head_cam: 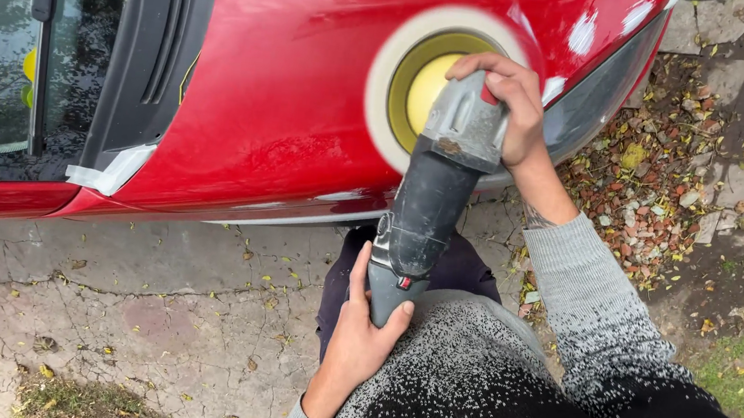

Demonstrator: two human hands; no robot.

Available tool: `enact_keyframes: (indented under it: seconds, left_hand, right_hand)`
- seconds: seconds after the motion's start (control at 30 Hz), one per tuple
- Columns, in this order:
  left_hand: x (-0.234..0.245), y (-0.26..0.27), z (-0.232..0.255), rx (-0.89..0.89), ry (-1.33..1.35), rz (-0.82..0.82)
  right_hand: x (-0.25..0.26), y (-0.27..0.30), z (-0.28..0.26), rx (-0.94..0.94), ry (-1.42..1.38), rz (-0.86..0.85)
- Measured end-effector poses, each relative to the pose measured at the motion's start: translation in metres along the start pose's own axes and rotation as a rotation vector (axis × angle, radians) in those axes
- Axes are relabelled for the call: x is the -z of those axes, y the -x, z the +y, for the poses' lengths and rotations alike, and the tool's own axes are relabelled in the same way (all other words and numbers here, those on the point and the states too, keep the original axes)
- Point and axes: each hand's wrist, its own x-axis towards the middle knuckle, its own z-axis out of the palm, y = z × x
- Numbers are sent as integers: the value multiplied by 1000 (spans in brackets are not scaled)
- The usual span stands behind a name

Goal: The person uses a power polisher with a yellow foam pad to buff the hood of a red car. They move the tool in circular motions across the surface, working over areas with white compound residue.

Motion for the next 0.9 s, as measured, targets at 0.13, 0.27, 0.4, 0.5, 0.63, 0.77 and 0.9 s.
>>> enact_keyframes:
  seconds: [0.13, 0.27, 0.4, 0.5, 0.63, 0.77, 0.9]
  left_hand:
    - [32, 18, -34, -47, 44, 83]
    - [62, 35, -52, -66, -66, 166]
    - [88, 46, -76, -46, -31, 220]
    - [103, 57, -72, 64, 41, 266]
    - [117, 71, -90, 135, 262, 316]
    - [123, 82, -118, 186, 311, 356]
    - [122, 90, -121, 123, 341, 407]
  right_hand:
    - [-57, -18, 1, 0, 23, -74]
    - [-113, -20, 5, -13, 11, -140]
    - [-164, -36, 8, -43, -58, -218]
    - [-200, -42, 16, -47, -24, -238]
    - [-248, -45, 11, 39, 46, -283]
    - [-295, -48, 14, 34, 137, -331]
    - [-315, -46, 17, 38, 142, -397]
